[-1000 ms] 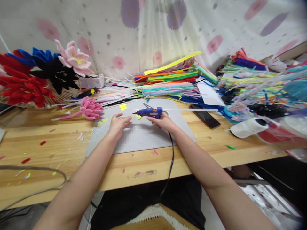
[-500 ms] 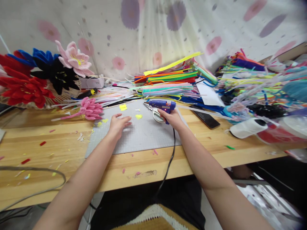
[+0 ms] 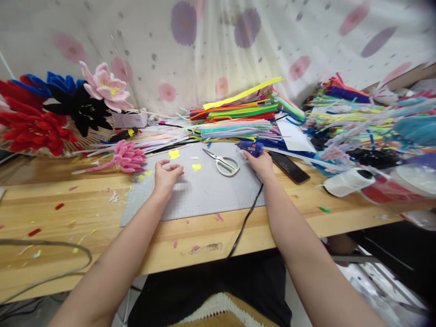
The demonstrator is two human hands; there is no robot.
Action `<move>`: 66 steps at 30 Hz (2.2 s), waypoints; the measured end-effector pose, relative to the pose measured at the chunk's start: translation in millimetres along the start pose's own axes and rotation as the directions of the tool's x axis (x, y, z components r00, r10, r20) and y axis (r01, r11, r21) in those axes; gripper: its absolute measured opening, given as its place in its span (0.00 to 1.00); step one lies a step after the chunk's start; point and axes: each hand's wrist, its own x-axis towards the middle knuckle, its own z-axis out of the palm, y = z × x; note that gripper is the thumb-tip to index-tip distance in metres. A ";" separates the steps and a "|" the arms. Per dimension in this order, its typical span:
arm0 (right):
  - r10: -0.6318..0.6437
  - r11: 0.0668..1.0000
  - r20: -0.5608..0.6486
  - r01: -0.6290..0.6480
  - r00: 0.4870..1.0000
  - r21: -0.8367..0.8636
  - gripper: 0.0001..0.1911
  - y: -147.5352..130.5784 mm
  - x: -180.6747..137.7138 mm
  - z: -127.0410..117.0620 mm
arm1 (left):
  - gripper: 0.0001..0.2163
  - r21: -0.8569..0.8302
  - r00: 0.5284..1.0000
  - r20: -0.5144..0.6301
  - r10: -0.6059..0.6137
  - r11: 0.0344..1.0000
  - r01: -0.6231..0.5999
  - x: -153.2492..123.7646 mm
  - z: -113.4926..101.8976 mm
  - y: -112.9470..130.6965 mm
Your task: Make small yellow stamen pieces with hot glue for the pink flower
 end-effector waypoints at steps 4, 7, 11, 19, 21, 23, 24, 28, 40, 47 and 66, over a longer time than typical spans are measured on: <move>-0.022 0.998 0.085 0.028 0.996 -0.064 0.31 1.9 3.8 7.9 | 0.22 -0.013 1.000 -0.004 -0.003 1.000 0.003 0.2 -0.2 0.1; -0.053 0.991 0.133 0.068 0.990 -0.111 0.32 1.4 1.8 3.3 | 0.23 -0.043 1.000 -0.002 -0.008 0.999 0.008 0.8 -1.1 -0.5; -0.050 0.945 0.197 0.110 0.979 -0.307 0.34 -1.1 -6.5 -26.3 | 0.24 -0.102 1.000 0.010 -0.025 0.994 0.026 2.1 -2.7 -0.1; -0.310 0.943 0.564 0.322 0.766 0.081 0.18 -50.2 -43.3 -35.4 | 0.20 -0.182 0.993 0.059 -0.102 0.977 0.111 2.7 -3.4 0.4; -0.462 0.876 0.524 0.277 0.715 0.395 0.15 -72.3 -55.6 -8.6 | 0.19 -0.176 0.992 0.079 -0.102 0.978 0.115 1.9 -3.3 0.2; -0.529 0.807 0.502 0.223 0.684 0.547 0.16 -93.6 -67.8 19.3 | 0.19 -0.169 0.990 0.095 -0.109 0.978 0.123 1.0 -3.3 0.7; -0.543 0.788 0.503 0.203 0.672 0.581 0.16 -103.0 -73.3 31.4 | 0.18 -0.167 0.988 0.100 -0.114 0.977 0.130 0.5 -3.4 1.2; -0.601 0.751 0.429 0.293 0.674 0.592 0.16 -128.4 -88.7 58.4 | 0.17 -0.168 0.984 0.112 -0.141 0.973 0.158 -1.1 -4.3 4.0; -0.381 0.719 0.497 -0.088 0.780 0.690 0.15 -131.7 -87.6 69.5 | 0.19 -0.108 0.993 0.058 -0.106 0.988 0.112 -2.8 -5.1 5.4; -0.389 0.652 0.566 -0.217 0.726 0.727 0.16 -128.7 -92.8 75.1 | 0.24 -0.035 0.996 0.072 -0.049 0.998 0.052 -2.5 -5.5 4.4; -0.511 0.835 0.501 0.265 0.698 0.483 0.09 -120.4 -97.9 88.3 | 0.28 0.181 0.997 0.020 0.076 0.980 -0.079 21.7 -48.6 31.6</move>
